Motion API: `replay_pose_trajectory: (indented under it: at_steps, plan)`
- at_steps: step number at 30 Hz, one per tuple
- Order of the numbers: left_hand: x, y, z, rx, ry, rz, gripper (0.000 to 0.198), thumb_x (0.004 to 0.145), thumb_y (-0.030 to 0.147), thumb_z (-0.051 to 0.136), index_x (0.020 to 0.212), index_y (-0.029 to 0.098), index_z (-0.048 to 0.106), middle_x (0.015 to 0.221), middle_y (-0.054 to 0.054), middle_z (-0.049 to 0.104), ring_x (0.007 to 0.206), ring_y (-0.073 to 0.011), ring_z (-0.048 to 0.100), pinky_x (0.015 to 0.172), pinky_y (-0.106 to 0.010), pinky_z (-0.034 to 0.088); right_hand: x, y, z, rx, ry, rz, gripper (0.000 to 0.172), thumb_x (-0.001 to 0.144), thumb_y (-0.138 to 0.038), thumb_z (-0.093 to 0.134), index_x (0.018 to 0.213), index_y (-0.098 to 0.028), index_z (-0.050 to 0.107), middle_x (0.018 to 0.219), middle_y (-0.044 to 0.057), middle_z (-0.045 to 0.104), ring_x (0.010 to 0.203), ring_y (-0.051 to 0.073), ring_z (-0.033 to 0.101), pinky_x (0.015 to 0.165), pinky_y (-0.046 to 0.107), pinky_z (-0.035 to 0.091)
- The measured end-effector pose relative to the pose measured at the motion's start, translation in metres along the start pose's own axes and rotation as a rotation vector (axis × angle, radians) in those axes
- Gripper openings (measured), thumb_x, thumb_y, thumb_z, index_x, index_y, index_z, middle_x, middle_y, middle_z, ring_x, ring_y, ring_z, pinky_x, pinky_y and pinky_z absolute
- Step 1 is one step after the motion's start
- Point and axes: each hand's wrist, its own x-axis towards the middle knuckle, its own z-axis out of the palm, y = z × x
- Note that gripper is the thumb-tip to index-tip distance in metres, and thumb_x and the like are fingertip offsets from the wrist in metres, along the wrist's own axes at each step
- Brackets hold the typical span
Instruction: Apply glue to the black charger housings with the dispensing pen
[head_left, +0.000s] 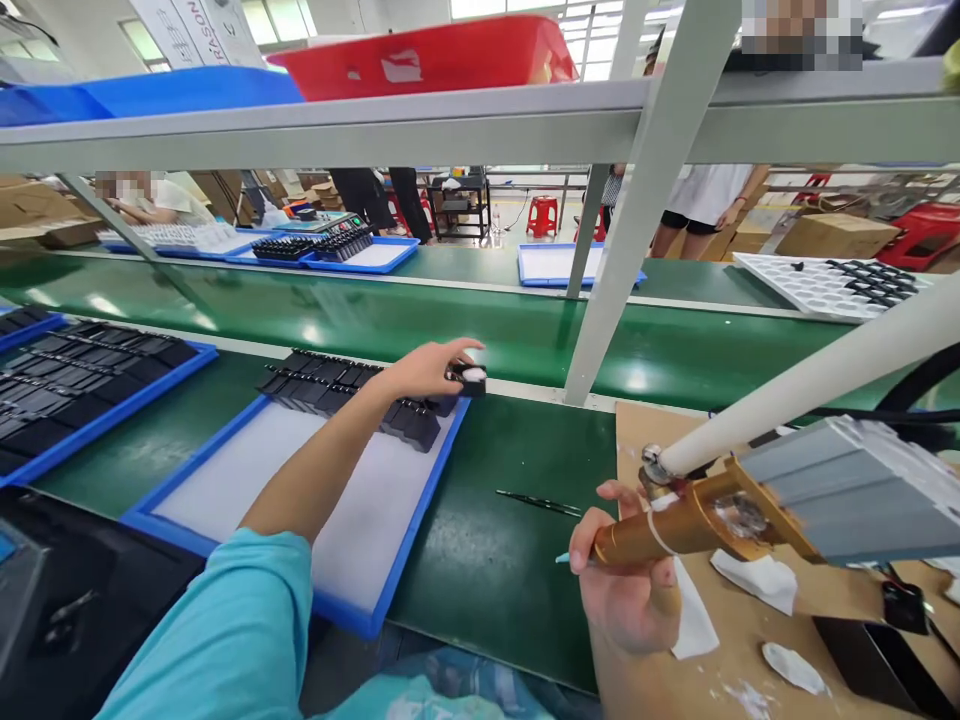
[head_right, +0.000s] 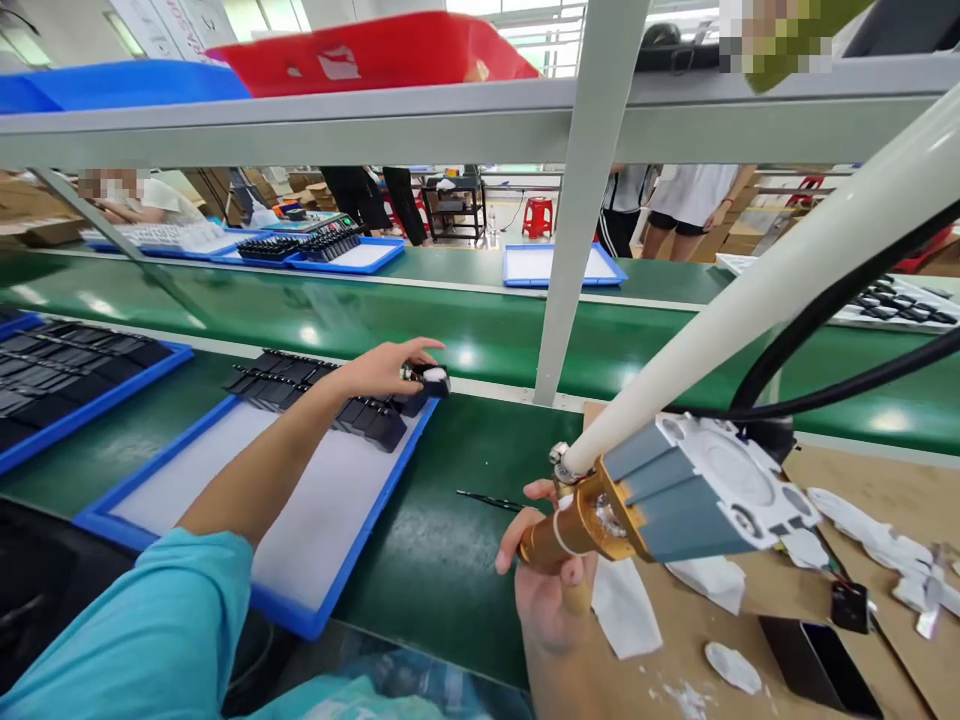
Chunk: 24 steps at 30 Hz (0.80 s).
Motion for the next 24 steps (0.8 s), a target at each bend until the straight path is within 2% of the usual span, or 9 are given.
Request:
replay_pose_trajectory:
  at_steps: [3,5,8,11,14,17,19,21,24]
  plan:
    - [-0.051,0.041,0.029,0.001,-0.145,0.314,0.071,0.073,0.012,0.057,0.141,0.026,0.041,0.121,0.001,0.069,0.098,-0.0192,0.063,0.090,-0.028,0.045,0.002,-0.001,0.000,0.002,0.009,-0.008,0.036,0.088,-0.047,0.045,0.117,-0.029,0.056,0.108,0.004,0.056,0.044,0.008,0.057,0.037,0.027,0.036]
    - [-0.077,0.059,0.051,0.002,-0.261,0.414,0.071,0.073,0.009,0.056,0.141,0.027,0.043,0.118,0.001,0.070,0.097,-0.0197,0.062,0.091,-0.029,0.043,0.003,-0.001,-0.001,0.014,0.010,-0.014,0.036,0.087,-0.047,0.047,0.117,-0.028,0.057,0.107,0.004,0.057,0.043,0.009,0.056,0.035,0.027,0.035]
    - [-0.098,0.070,0.080,-0.051,-0.405,0.487,0.077,0.069,0.002,0.053,0.142,0.027,0.043,0.117,0.001,0.071,0.100,-0.0206,0.061,0.098,-0.032,0.041,0.004,-0.001,-0.002,0.024,0.018,-0.039,0.038,0.086,-0.046,0.048,0.118,-0.027,0.057,0.107,0.004,0.059,0.043,0.009,0.056,0.032,0.027,0.036]
    - [-0.108,0.067,0.097,-0.178,-0.484,0.539,0.082,0.069,-0.001,0.051,0.145,0.028,0.040,0.123,0.000,0.068,0.113,-0.0208,0.059,0.106,-0.033,0.038,0.005,0.000,-0.003,0.022,0.022,-0.042,0.037,0.086,-0.045,0.048,0.118,-0.028,0.057,0.107,0.004,0.060,0.042,0.009,0.056,0.032,0.027,0.038]
    - [-0.124,0.063,0.107,-0.296,-0.382,0.451,0.085,0.075,0.010,0.062,0.151,0.027,0.029,0.152,-0.006,0.040,0.140,-0.0268,0.035,0.114,-0.039,0.033,0.006,0.000,-0.002,0.023,0.017,-0.041,0.036,0.086,-0.045,0.049,0.117,-0.029,0.058,0.107,0.003,0.061,0.042,0.009,0.056,0.032,0.027,0.038]
    - [-0.149,0.062,0.124,-0.401,-0.148,0.140,0.105,0.074,0.039,0.077,0.155,0.031,0.011,0.162,-0.010,0.012,0.147,-0.0336,0.018,0.117,-0.047,0.029,0.007,0.000,-0.002,0.034,0.007,-0.058,0.035,0.085,-0.045,0.050,0.115,-0.028,0.059,0.107,0.004,0.062,0.042,0.009,0.055,0.030,0.026,0.038]
    - [-0.165,0.065,0.141,-0.480,-0.045,-0.026,0.118,0.069,0.051,0.080,0.155,0.034,0.001,0.163,-0.011,0.008,0.146,-0.0344,0.021,0.115,-0.050,0.031,0.007,0.001,-0.002,0.033,0.005,-0.062,0.035,0.086,-0.044,0.049,0.115,-0.028,0.059,0.106,0.004,0.063,0.043,0.009,0.056,0.030,0.026,0.038]
    - [-0.174,0.072,0.162,-0.544,0.033,-0.109,0.125,0.066,0.053,0.082,0.154,0.035,-0.005,0.162,-0.011,0.009,0.145,-0.0333,0.026,0.114,-0.050,0.033,0.007,0.000,-0.002,0.017,0.012,-0.064,0.035,0.086,-0.045,0.049,0.114,-0.029,0.059,0.106,0.004,0.063,0.043,0.009,0.056,0.030,0.026,0.038]
    - [-0.175,0.086,0.192,-0.596,0.180,-0.179,0.125,0.067,0.049,0.082,0.153,0.033,-0.006,0.156,-0.013,0.029,0.140,-0.0307,0.036,0.114,-0.050,0.033,0.006,-0.001,-0.001,-0.011,0.020,-0.054,0.035,0.085,-0.047,0.049,0.114,-0.030,0.059,0.105,0.003,0.062,0.042,0.009,0.055,0.030,0.026,0.038]
